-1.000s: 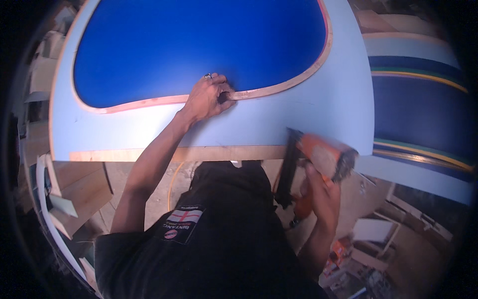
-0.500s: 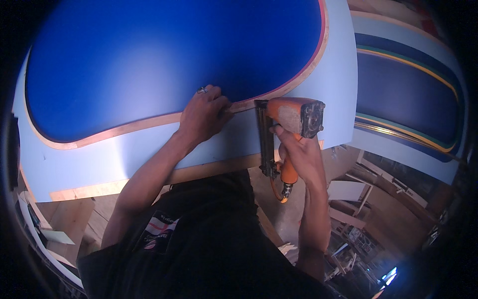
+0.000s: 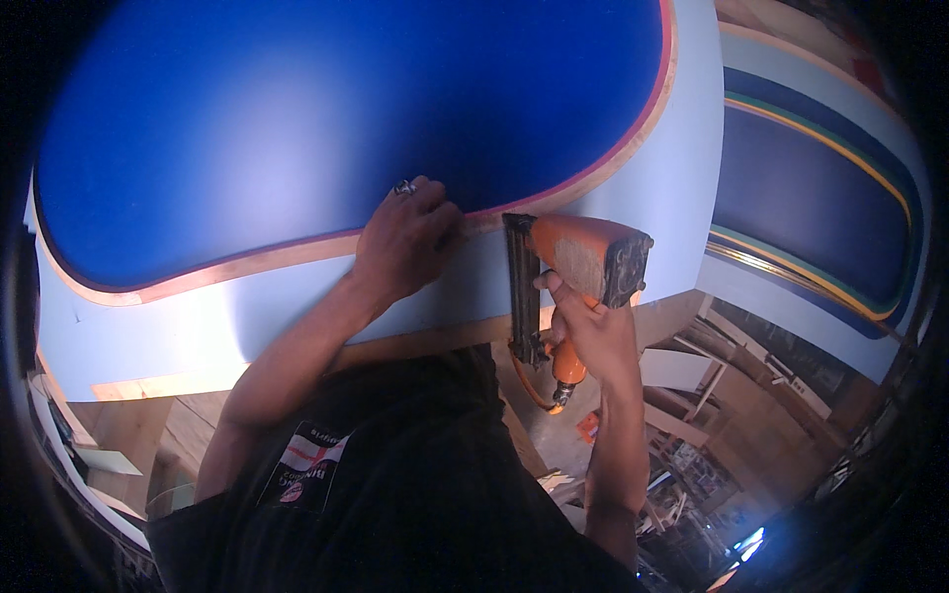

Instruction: The person uses a pneumatic nail gun to attach a thin wooden trim strip along the curved edge of a large blue and white board. They hold the trim in place with one hand and fire the nail gun with the other, moving along the perimeter.

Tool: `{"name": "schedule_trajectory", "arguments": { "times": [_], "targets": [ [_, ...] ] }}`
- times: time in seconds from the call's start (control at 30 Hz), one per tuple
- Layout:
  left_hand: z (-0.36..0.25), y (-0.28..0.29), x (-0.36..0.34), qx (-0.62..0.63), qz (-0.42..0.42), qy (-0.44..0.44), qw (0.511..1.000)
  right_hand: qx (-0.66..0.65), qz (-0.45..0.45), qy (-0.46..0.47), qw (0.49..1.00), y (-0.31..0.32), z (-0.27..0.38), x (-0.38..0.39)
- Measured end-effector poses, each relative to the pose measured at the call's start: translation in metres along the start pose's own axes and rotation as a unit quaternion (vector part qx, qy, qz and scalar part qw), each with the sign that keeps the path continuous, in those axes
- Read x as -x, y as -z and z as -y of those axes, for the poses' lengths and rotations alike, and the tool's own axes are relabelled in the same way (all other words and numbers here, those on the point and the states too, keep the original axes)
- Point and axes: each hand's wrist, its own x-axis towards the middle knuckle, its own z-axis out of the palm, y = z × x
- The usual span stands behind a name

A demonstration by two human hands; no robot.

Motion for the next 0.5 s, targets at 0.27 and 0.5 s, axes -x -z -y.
{"name": "schedule_trajectory", "arguments": {
  "times": [0.27, 0.5],
  "targets": [
    [-0.0033, 0.0023, -0.0032, -0.004, 0.041, 0.013, 0.999, -0.003, 0.003, -0.002, 1.0, 0.002, 0.0087, 0.0022],
    [-0.0053, 0.0006, -0.0039, -0.003, 0.045, 0.018, 0.999, -0.019, -0.006, 0.014, 1.0, -0.0012, 0.004, 0.0068]
  ]
}}
